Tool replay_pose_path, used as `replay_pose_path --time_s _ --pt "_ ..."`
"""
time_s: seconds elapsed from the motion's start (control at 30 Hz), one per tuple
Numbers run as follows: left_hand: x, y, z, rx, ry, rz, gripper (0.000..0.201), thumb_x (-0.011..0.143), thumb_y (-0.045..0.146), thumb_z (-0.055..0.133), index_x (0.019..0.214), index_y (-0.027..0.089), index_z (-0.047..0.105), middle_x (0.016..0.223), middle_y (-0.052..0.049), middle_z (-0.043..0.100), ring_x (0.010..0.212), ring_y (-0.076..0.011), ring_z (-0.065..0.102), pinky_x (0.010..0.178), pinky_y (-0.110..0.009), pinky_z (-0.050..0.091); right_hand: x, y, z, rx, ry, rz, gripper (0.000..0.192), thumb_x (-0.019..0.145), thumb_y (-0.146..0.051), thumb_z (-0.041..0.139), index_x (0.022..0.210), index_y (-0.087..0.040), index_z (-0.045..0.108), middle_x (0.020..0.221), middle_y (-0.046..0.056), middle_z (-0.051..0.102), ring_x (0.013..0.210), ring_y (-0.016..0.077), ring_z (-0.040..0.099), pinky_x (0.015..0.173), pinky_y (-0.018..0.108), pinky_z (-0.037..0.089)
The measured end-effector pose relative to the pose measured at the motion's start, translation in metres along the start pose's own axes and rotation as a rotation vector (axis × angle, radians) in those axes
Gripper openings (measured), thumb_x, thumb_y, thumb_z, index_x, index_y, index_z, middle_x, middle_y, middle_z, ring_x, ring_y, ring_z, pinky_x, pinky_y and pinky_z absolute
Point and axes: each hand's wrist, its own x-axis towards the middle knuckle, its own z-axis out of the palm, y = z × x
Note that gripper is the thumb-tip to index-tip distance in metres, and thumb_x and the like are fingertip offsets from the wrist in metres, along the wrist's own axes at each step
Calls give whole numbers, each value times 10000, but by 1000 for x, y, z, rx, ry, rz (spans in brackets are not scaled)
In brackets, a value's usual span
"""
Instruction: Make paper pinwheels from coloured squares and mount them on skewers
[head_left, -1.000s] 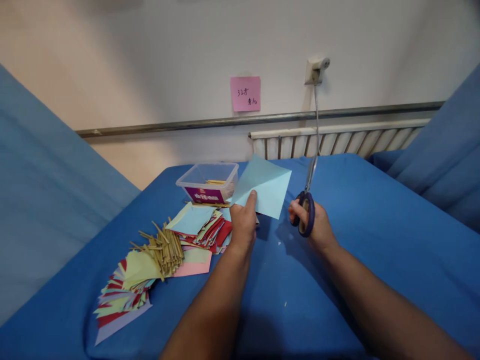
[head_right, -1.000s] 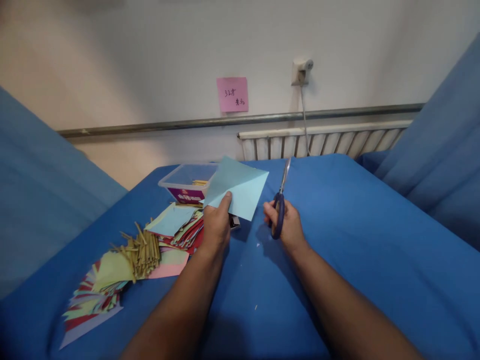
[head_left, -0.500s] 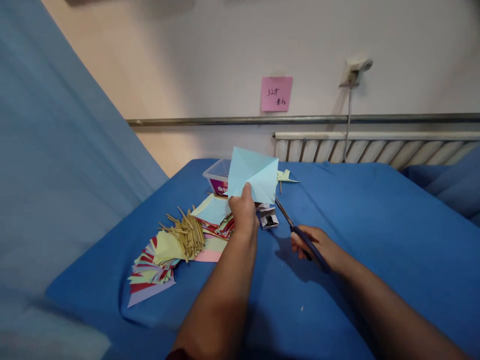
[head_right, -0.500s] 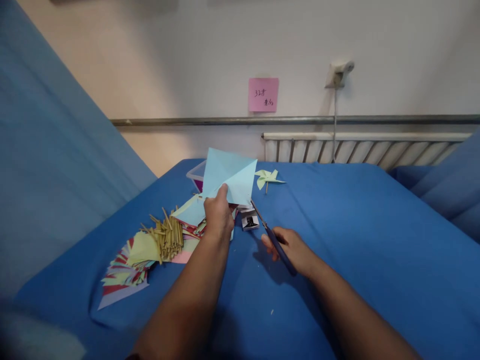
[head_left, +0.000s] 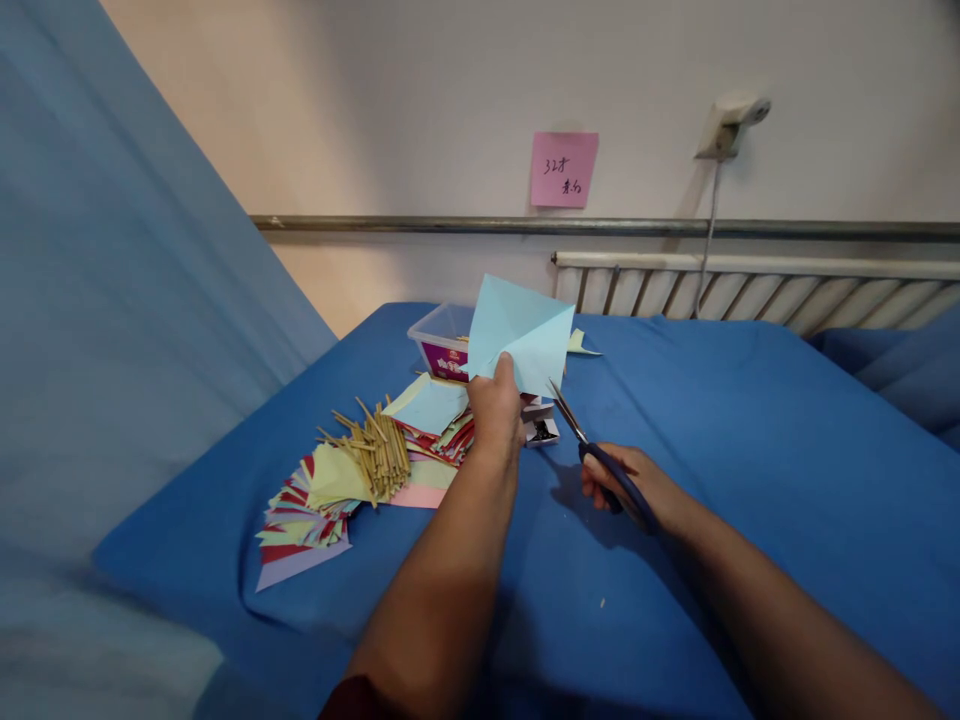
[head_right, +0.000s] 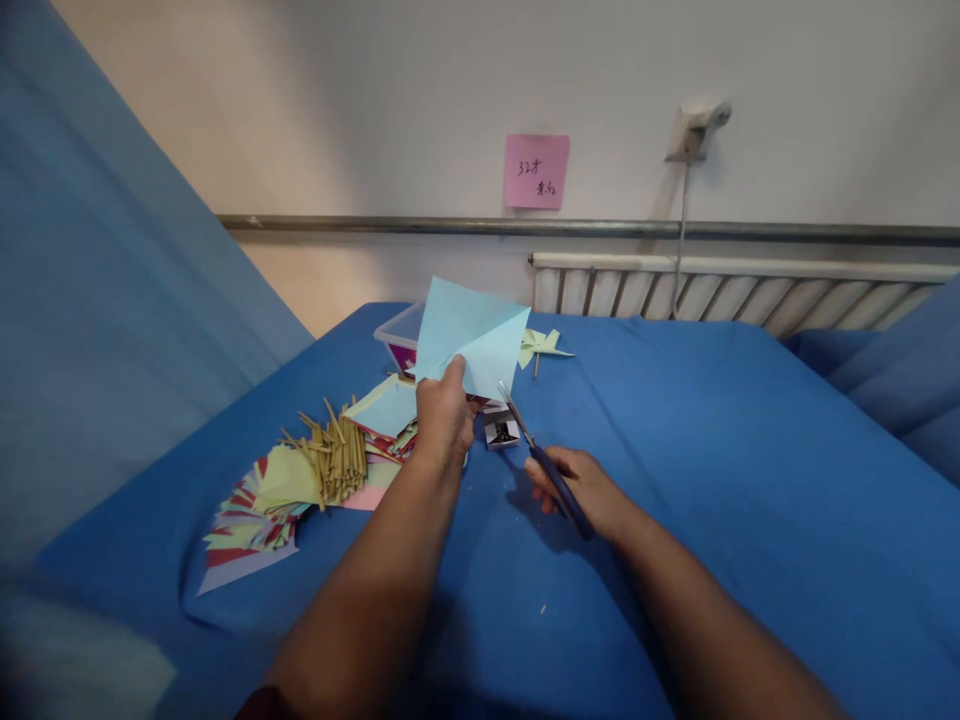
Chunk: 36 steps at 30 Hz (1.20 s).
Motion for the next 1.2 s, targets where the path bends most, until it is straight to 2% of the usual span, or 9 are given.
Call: replay_pose_path --time_s 0.23,0.47,0.77,1.2 --pt "4 7 -2 0 35 -18 284 777 278 616 1005 113 659 814 -81 699 630 -189 677 659 -389 575 -1 0 0 110 13 67 458 771 -611 626 695 -161 582 599 6 608 453 106 536 431 226 400" --pt "4 6 -1 -1 26 -36 276 774 261 616 1010 125 658 849 -87 705 725 -213 698 672 -396 579 -2 -5 3 70 37 73 421 749 -562 662 644 -161 589 545 -1 595 424 103 523 409 217 393" --pt "4 7 -1 1 9 -61 287 799 267 608 1043 122 649 843 -96 701 725 -208 694 655 -371 578 -3 -8 5 123 49 116 440 695 -585 692 620 -168 572 534 -2 592 405 100 517 403 222 400" --pt "2 10 0 -4 8 -62 274 814 275 612 1043 131 655 845 -89 708 713 -199 694 665 -367 579 -2 -7 4 85 31 87 423 736 -567 672 619 -171 582 520 -8 582 412 101 517 399 217 392"
